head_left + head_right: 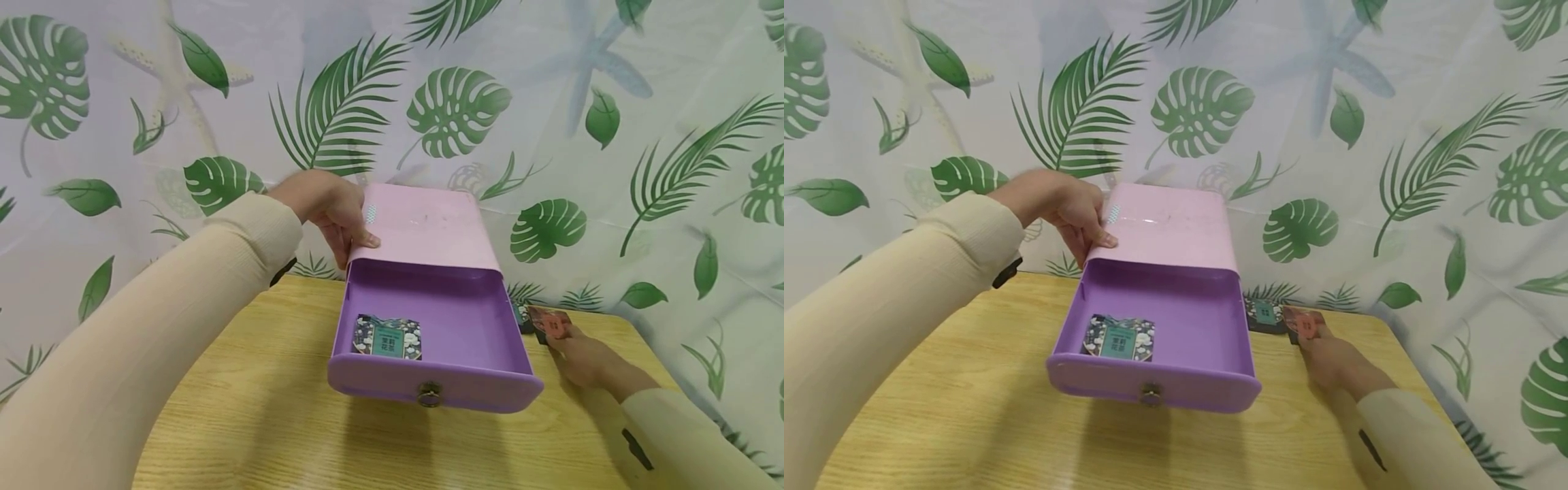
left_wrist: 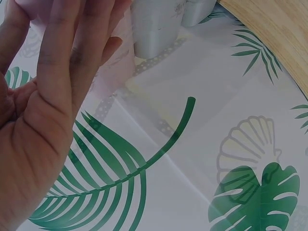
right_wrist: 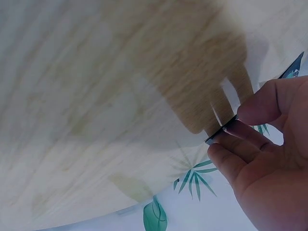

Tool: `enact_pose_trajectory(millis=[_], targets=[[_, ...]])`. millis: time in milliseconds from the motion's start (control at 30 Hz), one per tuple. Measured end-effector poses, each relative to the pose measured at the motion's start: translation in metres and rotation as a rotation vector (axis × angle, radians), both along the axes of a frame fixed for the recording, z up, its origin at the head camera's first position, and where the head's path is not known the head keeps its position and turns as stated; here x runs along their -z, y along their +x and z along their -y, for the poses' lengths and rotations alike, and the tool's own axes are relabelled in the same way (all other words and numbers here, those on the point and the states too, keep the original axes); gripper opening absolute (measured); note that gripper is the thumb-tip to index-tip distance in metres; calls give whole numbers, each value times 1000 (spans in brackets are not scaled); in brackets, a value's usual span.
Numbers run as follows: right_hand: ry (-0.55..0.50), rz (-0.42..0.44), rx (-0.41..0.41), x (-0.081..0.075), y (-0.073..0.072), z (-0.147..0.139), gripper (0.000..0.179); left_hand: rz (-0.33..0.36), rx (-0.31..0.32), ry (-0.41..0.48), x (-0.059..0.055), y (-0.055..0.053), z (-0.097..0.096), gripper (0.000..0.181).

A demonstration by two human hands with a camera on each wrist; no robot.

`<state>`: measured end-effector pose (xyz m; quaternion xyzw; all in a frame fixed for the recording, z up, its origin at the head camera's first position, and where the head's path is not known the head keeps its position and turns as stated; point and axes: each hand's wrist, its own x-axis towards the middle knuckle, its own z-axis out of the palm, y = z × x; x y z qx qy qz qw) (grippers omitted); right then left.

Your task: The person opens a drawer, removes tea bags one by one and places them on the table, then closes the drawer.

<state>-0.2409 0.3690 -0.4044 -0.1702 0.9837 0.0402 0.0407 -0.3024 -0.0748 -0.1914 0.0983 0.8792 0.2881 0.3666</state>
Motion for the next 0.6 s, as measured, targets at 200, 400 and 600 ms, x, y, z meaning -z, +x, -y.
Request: enact_pose_trajectory(millis=[200,400,600], targets=[[2,0,2,2,-6,0,41,-4,-1,0,0,1,0,41],[-16,26,30,3,-10,1,44,-8,-15,5,-1,2,1,40],[-29,52,52,3,-12,2,46,-6,-11,7,-1,2,2,41]])
